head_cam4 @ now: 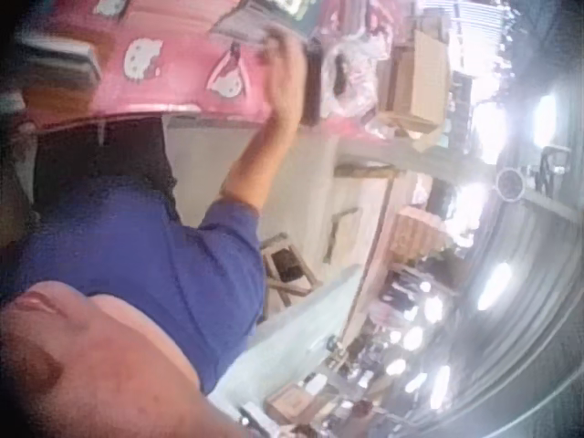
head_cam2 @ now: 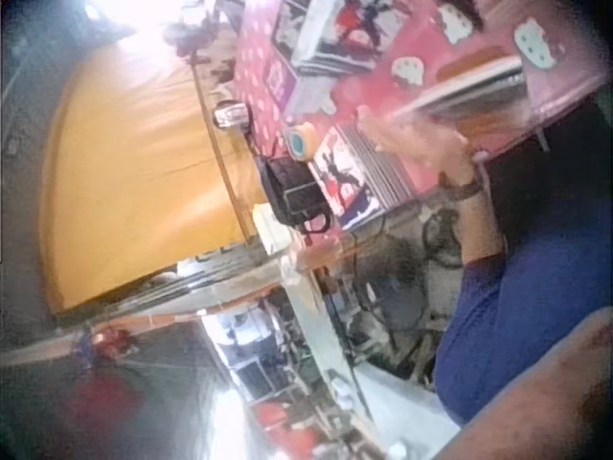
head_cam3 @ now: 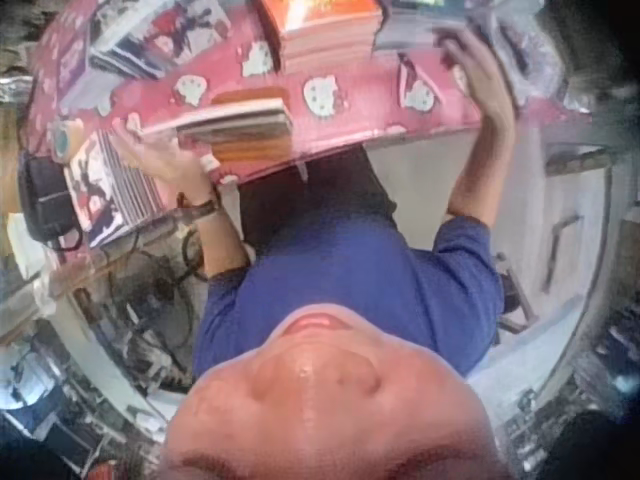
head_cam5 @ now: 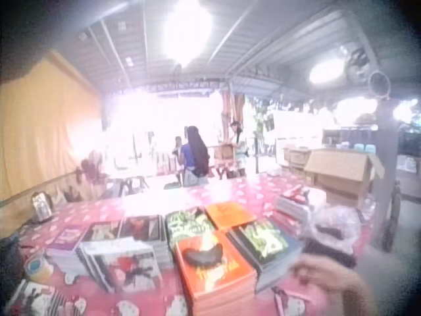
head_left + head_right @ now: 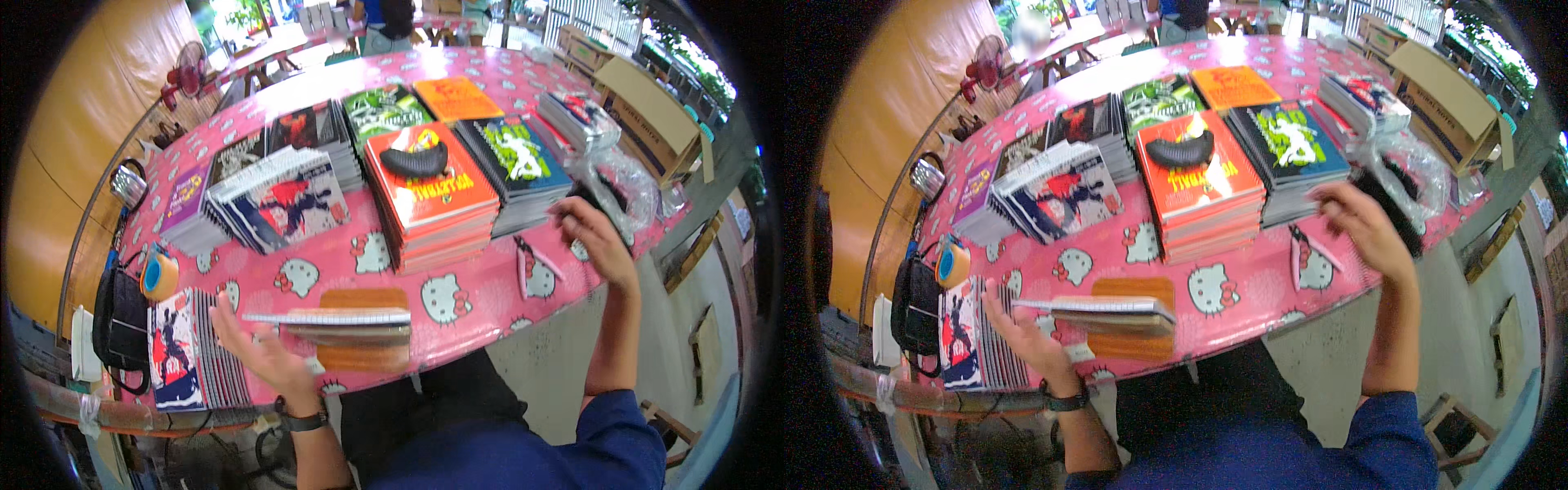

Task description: The person assembles spiral notebooks by inserting metal spirals into pre-punched holes of notebook covers and pages by hand.

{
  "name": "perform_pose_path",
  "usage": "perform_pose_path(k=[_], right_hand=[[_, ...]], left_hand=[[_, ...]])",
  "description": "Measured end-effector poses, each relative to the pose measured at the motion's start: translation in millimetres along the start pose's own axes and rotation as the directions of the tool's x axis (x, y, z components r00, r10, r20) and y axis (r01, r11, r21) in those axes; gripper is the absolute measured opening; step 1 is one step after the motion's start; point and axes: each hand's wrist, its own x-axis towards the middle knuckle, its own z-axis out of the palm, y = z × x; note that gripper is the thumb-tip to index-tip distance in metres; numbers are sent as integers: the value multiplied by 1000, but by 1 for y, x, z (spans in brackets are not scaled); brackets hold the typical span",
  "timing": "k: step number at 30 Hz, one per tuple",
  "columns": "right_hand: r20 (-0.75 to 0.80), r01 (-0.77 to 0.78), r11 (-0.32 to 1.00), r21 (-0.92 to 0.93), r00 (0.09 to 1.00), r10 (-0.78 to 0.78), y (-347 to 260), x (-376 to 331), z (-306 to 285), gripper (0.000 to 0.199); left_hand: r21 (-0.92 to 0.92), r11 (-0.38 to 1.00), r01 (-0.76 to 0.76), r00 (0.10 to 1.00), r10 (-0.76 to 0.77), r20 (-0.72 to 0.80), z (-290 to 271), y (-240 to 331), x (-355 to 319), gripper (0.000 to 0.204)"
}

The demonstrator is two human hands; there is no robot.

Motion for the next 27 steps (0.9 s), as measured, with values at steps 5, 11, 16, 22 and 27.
perform_pose_path(k=[5, 11, 16, 22, 27], right_hand=[[339, 14, 988, 151, 939, -65, -61, -6, 106, 35], [171, 85, 971, 223, 977, -125, -58, -2, 141, 24], [139, 297, 948, 119, 940, -312, -63, 7, 151, 23], [202, 380, 921, 87, 899, -390, -63, 5, 149, 22], [380, 255, 964, 69, 887, -262, -78, 4, 145, 21]], left_hand=[[60, 960, -274, 849, 212, 485, 12, 63, -27, 68], [51, 941, -335, 833, 270, 483, 30, 65, -29, 31], [59, 938, -342, 843, 279, 459, 34, 65, -32, 35], [18, 944, -328, 841, 284, 460, 32, 65, -31, 41], [6, 945, -326, 828, 282, 485, 27, 66, -28, 42]])
